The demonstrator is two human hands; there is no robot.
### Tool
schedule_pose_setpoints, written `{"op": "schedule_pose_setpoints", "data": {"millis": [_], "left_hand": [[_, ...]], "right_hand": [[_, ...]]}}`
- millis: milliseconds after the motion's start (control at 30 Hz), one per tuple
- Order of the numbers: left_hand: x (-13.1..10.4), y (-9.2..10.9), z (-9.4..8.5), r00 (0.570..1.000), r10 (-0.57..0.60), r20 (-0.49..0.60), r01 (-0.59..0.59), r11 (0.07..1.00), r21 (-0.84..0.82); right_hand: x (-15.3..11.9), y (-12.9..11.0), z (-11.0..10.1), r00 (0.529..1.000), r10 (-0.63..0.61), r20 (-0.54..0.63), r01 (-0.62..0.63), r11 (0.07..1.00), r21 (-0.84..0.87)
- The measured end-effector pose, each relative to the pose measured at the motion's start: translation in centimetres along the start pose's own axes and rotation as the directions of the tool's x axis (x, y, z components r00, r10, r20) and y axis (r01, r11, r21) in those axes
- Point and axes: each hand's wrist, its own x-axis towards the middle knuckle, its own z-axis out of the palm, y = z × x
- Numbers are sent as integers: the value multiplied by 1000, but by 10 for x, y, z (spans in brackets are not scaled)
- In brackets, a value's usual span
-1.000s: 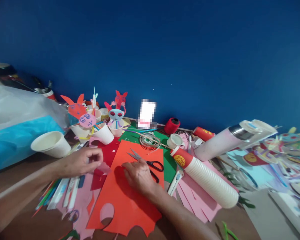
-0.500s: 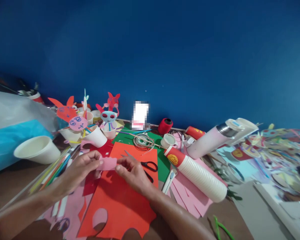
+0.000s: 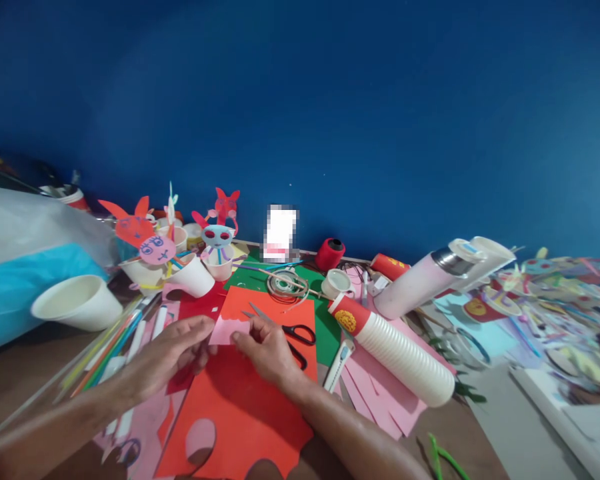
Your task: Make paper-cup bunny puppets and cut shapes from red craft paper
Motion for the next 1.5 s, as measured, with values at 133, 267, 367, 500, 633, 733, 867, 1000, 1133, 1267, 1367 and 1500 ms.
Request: {"op": "schedule_pose_setpoints", "data": {"millis": [133, 267, 367, 500, 633, 733, 867, 1000, 1133, 1267, 1367, 1500], "left_hand": [[0, -2, 3, 1000, 4, 1, -4, 997, 72], [2, -3, 2, 998, 23, -64, -18, 997, 82], [3, -3, 0, 997, 20, -70, -14, 996, 86], [5, -5, -3, 999, -11, -53, 16, 995, 96], [6, -8, -2, 1000, 12, -13, -11, 992, 124], [6, -7, -1, 999, 28, -18, -26, 989, 144], [4, 1, 1, 999, 43, -24, -38, 986, 162], [1, 12, 2, 999, 8, -53, 2, 982, 189], [-1, 16, 3, 998, 9, -56, 4, 973, 231], [1, 13, 4, 997, 52, -60, -35, 964, 263], [3, 12, 1, 994, 87, -60, -67, 959, 276], [6, 21, -12, 974, 174, -145, -127, 949, 287]], "right_hand": [[-1, 0, 3, 1000, -17, -12, 17, 1000, -11], [-3, -2, 5, 1000, -23, -1, 23, 1000, -15], [-4, -1, 4, 1000, -26, 7, 26, 999, -28], [-3, 2, 3, 1000, -24, 11, 25, 998, -52], [-3, 7, 2, 999, -49, 0, 48, 993, -106], [-3, 7, 0, 998, -70, -3, 68, 982, -179], [-4, 2, -3, 996, -88, -17, 80, 960, -270], [-3, 0, -6, 996, -83, -28, 71, 952, -297], [-4, -1, -7, 996, -76, -46, 59, 953, -297], [-6, -3, -5, 997, -71, -43, 55, 954, -295], [-5, -5, -5, 997, -73, -38, 59, 955, -291], [0, -8, -12, 992, -106, -66, 90, 975, -205]]}}
